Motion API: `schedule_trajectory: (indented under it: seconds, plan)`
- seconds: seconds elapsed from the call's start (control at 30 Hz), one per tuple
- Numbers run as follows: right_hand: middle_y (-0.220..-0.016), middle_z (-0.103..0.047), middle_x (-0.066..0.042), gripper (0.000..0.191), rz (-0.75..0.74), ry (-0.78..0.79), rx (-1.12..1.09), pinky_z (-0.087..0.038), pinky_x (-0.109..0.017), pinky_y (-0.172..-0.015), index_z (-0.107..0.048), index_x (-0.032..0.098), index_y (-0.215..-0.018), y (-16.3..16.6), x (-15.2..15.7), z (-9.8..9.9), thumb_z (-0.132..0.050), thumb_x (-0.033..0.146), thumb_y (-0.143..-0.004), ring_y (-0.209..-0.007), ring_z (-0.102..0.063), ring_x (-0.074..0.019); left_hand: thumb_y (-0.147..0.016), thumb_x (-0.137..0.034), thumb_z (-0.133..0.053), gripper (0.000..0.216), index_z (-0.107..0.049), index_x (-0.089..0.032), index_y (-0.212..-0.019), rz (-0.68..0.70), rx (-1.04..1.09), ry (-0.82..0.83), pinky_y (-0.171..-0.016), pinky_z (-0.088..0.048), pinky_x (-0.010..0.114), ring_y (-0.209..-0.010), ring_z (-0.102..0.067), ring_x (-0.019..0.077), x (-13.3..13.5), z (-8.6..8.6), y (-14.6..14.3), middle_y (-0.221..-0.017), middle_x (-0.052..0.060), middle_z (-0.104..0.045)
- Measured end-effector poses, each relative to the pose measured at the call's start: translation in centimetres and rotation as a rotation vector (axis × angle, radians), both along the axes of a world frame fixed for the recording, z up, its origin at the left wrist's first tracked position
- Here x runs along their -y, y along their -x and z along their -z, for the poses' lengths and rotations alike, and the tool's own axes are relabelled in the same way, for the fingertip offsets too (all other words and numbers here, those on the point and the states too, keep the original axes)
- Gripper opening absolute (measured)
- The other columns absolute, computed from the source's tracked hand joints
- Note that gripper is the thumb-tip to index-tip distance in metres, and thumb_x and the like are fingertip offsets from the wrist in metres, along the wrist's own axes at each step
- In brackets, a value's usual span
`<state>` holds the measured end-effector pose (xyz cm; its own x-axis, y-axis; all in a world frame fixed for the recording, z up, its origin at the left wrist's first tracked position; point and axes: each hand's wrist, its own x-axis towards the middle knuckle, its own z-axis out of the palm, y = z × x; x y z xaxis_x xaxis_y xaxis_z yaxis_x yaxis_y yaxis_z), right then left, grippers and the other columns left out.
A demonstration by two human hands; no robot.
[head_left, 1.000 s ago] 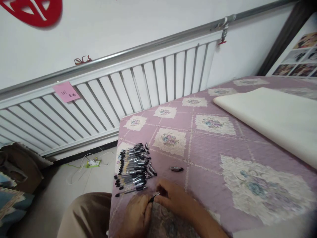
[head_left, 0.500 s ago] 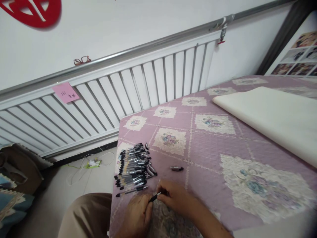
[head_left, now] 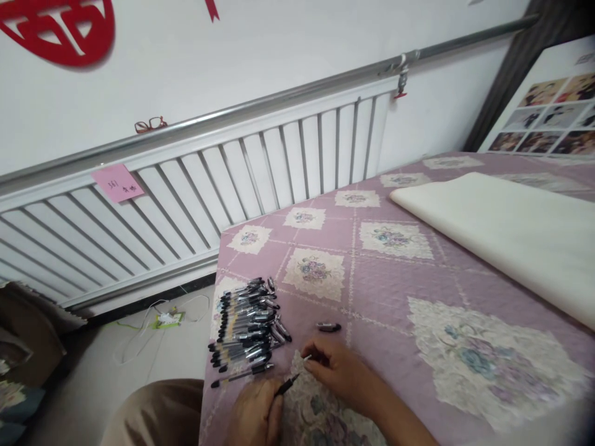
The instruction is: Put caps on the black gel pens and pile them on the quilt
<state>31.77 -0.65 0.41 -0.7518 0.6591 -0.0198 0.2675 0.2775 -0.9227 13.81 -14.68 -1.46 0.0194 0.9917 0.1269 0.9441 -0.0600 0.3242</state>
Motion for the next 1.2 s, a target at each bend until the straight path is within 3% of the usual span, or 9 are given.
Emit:
schedule_trajectory:
  seconds: [0.47,0.67,0.9,1.2]
  plan:
    - [-0.080,-0.066,0.000,0.018,-0.035,0.012,-0.027,-0.044,-0.026,-0.071,-0.064,0.019,-0.086,0.2,0.2,0.1,-0.048,0.017,-0.076,-0.078,-0.060,-0.0161,-0.087,-0.020,-0.040,0.027,-0.064,-0.024,-0.100,-0.064,0.039,-0.099,-0.074,-0.053,0.026,-0.080,-0.067,0.0172,0.2,2.8,0.1,-0.091,0.003,-0.071]
    - [-0.083,-0.068,0.000,0.021,-0.030,0.014,-0.009,-0.044,-0.026,-0.071,-0.065,0.020,-0.088,0.3,0.3,0.5,-0.049,0.017,-0.075,-0.078,-0.061,-0.0160,-0.088,-0.020,-0.042,0.027,-0.062,-0.024,-0.105,-0.037,0.039,-0.035,-0.074,-0.053,0.025,-0.083,-0.067,0.0162,0.2,2.5,0.3,-0.093,0.002,-0.071]
    - [-0.081,-0.067,0.000,0.022,-0.076,-0.010,0.018,-0.043,-0.026,-0.071,-0.065,0.020,-0.083,0.8,0.6,-0.4,-0.047,0.012,-0.071,-0.078,-0.060,-0.0168,-0.089,-0.021,-0.036,0.029,-0.063,-0.022,-0.102,-0.065,0.057,-0.103,-0.073,-0.053,0.028,-0.082,-0.066,0.0180,0.0,2.2,-0.3,-0.089,0.004,-0.070]
    - [-0.078,-0.066,0.000,0.020,-0.111,-0.030,0.071,-0.042,-0.025,-0.068,-0.064,0.019,-0.082,1.5,1.0,0.0,-0.050,0.012,-0.071,-0.075,-0.059,-0.0164,-0.089,-0.022,-0.037,0.028,-0.062,-0.023,-0.102,-0.077,0.116,-0.084,-0.075,-0.052,0.028,-0.085,-0.064,0.0179,0.0,2.0,-0.5,-0.090,0.003,-0.069]
